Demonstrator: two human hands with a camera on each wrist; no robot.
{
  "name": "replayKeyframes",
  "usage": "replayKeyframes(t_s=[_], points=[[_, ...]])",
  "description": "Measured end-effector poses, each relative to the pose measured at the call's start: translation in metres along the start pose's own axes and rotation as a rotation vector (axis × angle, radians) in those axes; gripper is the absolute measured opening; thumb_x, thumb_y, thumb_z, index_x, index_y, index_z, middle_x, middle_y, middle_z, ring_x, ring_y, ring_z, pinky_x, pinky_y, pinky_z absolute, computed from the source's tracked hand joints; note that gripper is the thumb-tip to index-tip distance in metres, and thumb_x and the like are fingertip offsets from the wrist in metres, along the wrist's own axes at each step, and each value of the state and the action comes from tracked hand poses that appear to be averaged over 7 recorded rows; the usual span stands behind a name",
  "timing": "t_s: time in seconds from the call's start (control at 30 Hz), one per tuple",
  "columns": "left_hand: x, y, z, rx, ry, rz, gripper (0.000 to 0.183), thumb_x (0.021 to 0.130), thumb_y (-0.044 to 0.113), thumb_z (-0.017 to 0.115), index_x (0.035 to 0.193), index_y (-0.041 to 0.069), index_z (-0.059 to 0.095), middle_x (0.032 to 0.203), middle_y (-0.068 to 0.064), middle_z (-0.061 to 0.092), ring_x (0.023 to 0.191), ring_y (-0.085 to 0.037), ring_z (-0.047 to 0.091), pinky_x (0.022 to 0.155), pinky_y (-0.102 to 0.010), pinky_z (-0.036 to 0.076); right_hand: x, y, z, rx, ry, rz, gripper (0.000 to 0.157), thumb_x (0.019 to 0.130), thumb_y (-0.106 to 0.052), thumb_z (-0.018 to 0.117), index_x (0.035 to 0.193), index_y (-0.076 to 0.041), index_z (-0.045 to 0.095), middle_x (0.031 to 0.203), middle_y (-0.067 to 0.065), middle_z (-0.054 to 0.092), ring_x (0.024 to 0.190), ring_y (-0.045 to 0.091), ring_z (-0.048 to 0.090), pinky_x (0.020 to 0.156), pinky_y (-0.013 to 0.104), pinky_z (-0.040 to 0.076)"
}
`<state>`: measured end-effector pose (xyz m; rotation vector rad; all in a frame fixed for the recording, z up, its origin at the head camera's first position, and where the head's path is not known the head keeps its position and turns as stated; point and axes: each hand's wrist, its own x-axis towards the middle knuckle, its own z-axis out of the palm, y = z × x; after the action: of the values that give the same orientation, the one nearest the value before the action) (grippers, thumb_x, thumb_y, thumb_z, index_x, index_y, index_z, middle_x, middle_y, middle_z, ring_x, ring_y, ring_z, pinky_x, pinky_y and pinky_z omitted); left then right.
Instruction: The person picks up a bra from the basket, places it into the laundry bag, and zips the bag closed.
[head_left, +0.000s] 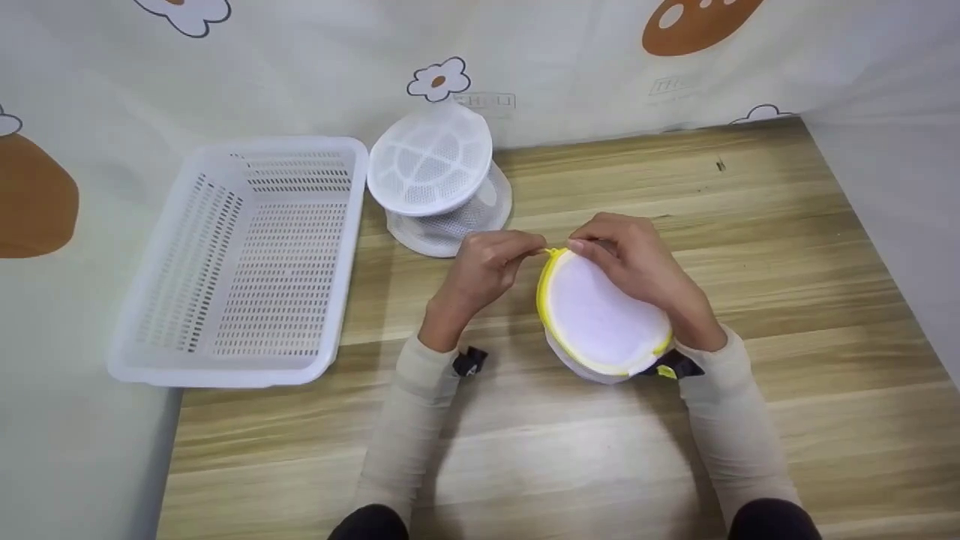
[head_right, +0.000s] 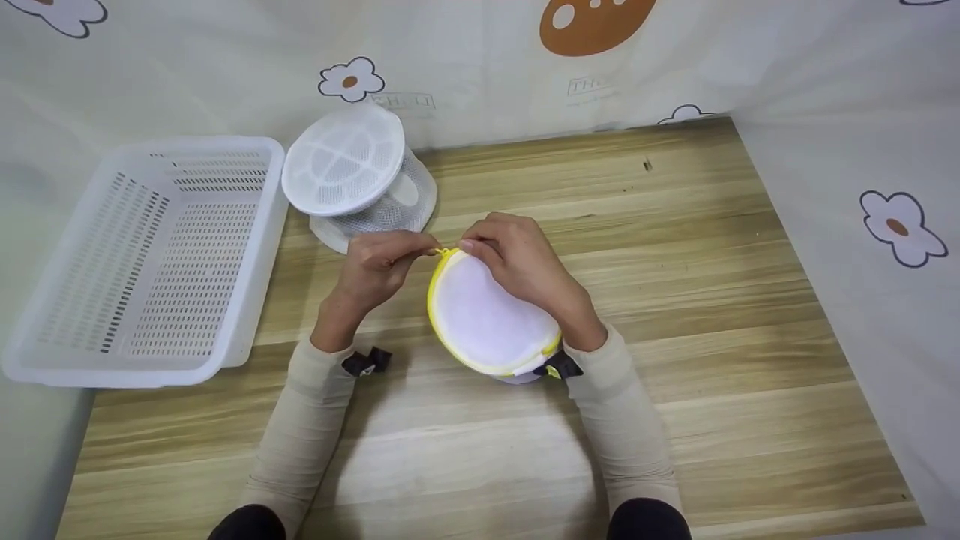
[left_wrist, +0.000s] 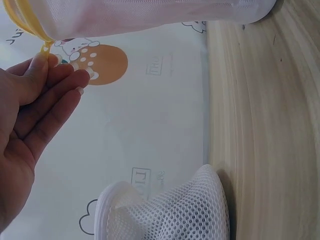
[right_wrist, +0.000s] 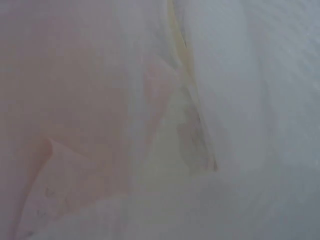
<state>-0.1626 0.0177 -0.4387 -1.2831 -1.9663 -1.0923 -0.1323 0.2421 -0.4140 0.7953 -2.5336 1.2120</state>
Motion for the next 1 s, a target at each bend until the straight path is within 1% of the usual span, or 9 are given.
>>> replayKeyframes(t_s=[0.23, 0.37, 0.53, 0.73, 0.9, 1.0], points=[[-0.0008, -0.0014, -0.0005, 0.027, -0.001, -0.005, 0.006, 0.087, 0.002, 0.067, 0.087, 0.003, 0.073, 0.083, -0.005, 0.072, 0.076, -0.015, 0.069, 0.072, -0.021, 0.053, 0.0006, 0.0023, 0.0015, -0.006, 0.027, 0.013, 0.012, 0.091, -0.016, 0.066, 0.088, -0.008, 0.075, 0.08, -0.002, 0.066, 0.07, 0.011, 0.053, 0.063, 0.024, 0.042], [-0.0005, -0.0022, 0.0001, 0.036, -0.002, -0.009, 0.005, 0.086, 0.003, 0.068, 0.087, 0.003, 0.073, 0.083, -0.005, 0.072, 0.076, -0.014, 0.068, 0.072, -0.02, 0.053, 0.0009, 0.0023, 0.0013, -0.007, 0.033, 0.012, 0.011, 0.091, -0.015, 0.067, 0.088, -0.008, 0.075, 0.08, -0.002, 0.066, 0.07, 0.01, 0.054, 0.064, 0.024, 0.043], [0.0002, -0.0017, -0.0003, 0.039, -0.012, -0.015, 0.007, 0.088, 0.005, 0.066, 0.086, 0.003, 0.072, 0.083, -0.004, 0.072, 0.077, -0.014, 0.068, 0.072, -0.021, 0.053, 0.0007, 0.002, 0.0014, -0.017, 0.032, 0.024, 0.011, 0.091, -0.015, 0.066, 0.089, -0.008, 0.075, 0.081, -0.001, 0.067, 0.072, 0.011, 0.056, 0.064, 0.025, 0.044], [0.0, -0.0023, -0.0002, 0.035, -0.01, -0.019, 0.006, 0.087, 0.002, 0.067, 0.085, 0.003, 0.072, 0.082, -0.004, 0.071, 0.075, -0.014, 0.068, 0.07, -0.023, 0.053, 0.0013, 0.0003, 0.0013, -0.025, 0.019, 0.035, 0.012, 0.092, -0.014, 0.065, 0.089, -0.006, 0.074, 0.083, 0.001, 0.068, 0.074, 0.011, 0.058, 0.066, 0.027, 0.045], [0.0005, -0.0021, -0.0008, 0.012, -0.009, -0.023, 0.006, 0.087, 0.001, 0.067, 0.086, 0.003, 0.072, 0.082, -0.005, 0.072, 0.075, -0.015, 0.068, 0.071, -0.022, 0.053, 0.0013, 0.0014, -0.0019, -0.03, 0.028, 0.071, 0.012, 0.092, -0.013, 0.065, 0.089, -0.006, 0.074, 0.083, 0.002, 0.068, 0.074, 0.012, 0.057, 0.066, 0.027, 0.044], [0.0004, -0.0019, -0.0011, 0.007, -0.012, -0.022, 0.007, 0.087, 0.0, 0.066, 0.086, 0.003, 0.073, 0.082, -0.005, 0.072, 0.076, -0.015, 0.069, 0.072, -0.021, 0.053, 0.0004, 0.0021, -0.0039, -0.025, 0.015, 0.099, 0.013, 0.092, -0.014, 0.064, 0.091, -0.006, 0.074, 0.085, 0.002, 0.068, 0.074, 0.013, 0.057, 0.068, 0.028, 0.044]])
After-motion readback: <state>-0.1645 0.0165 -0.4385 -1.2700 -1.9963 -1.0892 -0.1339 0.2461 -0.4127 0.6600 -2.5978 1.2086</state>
